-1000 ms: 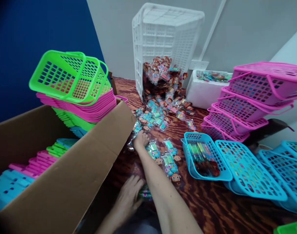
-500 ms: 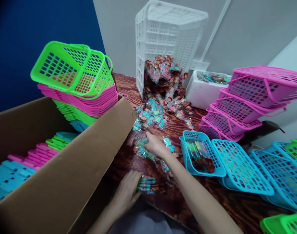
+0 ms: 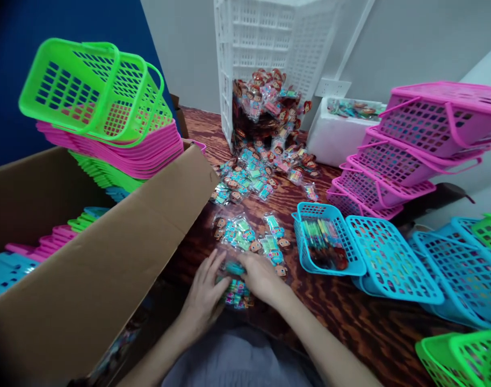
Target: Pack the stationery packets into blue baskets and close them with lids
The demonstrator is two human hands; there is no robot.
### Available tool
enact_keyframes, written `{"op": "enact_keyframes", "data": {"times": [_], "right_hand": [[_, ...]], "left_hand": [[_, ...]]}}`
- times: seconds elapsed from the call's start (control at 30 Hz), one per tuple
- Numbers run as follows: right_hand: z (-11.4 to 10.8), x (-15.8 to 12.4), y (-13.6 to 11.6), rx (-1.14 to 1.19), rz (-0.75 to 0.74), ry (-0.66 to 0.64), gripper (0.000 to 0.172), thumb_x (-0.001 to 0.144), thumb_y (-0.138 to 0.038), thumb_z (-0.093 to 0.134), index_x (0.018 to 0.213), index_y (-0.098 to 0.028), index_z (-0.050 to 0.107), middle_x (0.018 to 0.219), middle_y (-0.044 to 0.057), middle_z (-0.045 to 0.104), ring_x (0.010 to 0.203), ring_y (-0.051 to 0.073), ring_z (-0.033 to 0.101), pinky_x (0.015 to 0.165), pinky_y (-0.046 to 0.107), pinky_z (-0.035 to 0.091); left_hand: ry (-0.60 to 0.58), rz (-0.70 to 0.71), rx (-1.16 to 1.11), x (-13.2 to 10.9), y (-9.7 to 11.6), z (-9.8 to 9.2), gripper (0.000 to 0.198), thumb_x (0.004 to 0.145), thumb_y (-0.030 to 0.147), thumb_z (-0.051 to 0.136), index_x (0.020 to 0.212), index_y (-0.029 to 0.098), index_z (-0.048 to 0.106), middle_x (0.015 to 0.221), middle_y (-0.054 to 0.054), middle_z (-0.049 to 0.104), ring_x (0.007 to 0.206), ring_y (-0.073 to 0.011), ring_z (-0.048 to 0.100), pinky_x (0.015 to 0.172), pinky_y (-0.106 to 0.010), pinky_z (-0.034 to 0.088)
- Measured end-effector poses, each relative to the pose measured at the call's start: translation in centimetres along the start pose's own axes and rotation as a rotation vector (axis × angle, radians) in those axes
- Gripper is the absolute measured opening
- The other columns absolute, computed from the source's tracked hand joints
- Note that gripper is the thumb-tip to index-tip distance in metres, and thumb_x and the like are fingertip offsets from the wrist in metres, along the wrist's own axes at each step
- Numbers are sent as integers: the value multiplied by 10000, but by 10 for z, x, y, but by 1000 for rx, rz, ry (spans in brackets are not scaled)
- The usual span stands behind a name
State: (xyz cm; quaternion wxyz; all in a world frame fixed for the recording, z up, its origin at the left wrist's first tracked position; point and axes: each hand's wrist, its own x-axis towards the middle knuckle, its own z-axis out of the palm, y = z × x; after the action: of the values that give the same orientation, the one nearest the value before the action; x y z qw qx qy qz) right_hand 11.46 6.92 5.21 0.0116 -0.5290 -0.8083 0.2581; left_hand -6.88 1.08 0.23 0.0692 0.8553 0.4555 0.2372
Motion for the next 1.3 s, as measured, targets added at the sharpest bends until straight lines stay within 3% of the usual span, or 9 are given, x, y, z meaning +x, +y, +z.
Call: {"op": "enact_keyframes", "data": {"times": [0.07,0.23,0.33,0.47,0.7,0.83,0.97,1.13,1.3], "right_hand": [[7,-4,-5,37,3,27,334,786,-76,566,1084,-200,650,1099,78,700,1006,216,630,794,261,391],[2,12,16,266,-67,-91,124,793,-249,663,894,-210,722,859,2,730,815,177,645,706,240,424],[-10,44,38,216,143,131,194,863,-347,596,832,-190,706,791,16,695,772,186,614,695,271,426],[-9,87,46,95,317,389,172,809,-261,648,928,-138,655,1147,175,612,1096,305,508,868,386,389],[-1,77,49,111,226,532,102,785,-166,602,830,-209,522,968,55,584,937,202,521,807,297,381],[-4,64,53,445,129,647,138,773,-266,611,761,-232,478,750,-21,522,715,166,466,696,281,356],[-13,78,50,831,83,614,255,689,-370,660,723,-232,448,673,-45,465,653,145,443,642,265,369],[-29,86,45,950,52,558,322,678,-429,669,851,-220,496,693,-48,502,648,135,502,654,262,424],[-9,41,25,427,22,334,64,722,-169,623,777,-200,610,782,18,648,775,170,579,731,269,399]], "left_hand": [[-19,40,31,2,-2,0,195,799,83,514,958,166,590,1578,-163,193,1465,-369,143,1141,-620,226],[-229,78,35,7,-8,-5,275,798,134,549,1064,191,591,1250,-106,579,1186,-267,515,1184,-593,170],[-321,45,30,11,-7,-8,459,749,110,582,1198,200,550,1150,-64,602,1070,-239,547,1179,-524,243],[-378,6,47,19,-3,-11,786,695,96,632,1429,167,358,1166,-82,567,1092,-256,521,1168,-512,268],[-385,1,35,20,-2,-10,523,703,137,636,1215,203,549,1138,-75,553,1105,-267,509,1169,-510,257],[-310,28,6,15,-5,-7,541,710,109,599,1239,203,533,1336,-114,470,1318,-305,377,1180,-525,231],[-326,15,-8,16,-6,-5,553,712,103,591,1251,211,530,1289,-96,517,1264,-287,437,1180,-522,231],[-378,-5,-15,17,-2,-10,520,750,118,593,1257,219,530,1128,-64,603,1083,-246,549,1158,-509,279],[-200,56,42,13,-3,-8,460,731,113,630,1181,189,574,1562,-165,258,1455,-370,190,1170,-601,167]]}}
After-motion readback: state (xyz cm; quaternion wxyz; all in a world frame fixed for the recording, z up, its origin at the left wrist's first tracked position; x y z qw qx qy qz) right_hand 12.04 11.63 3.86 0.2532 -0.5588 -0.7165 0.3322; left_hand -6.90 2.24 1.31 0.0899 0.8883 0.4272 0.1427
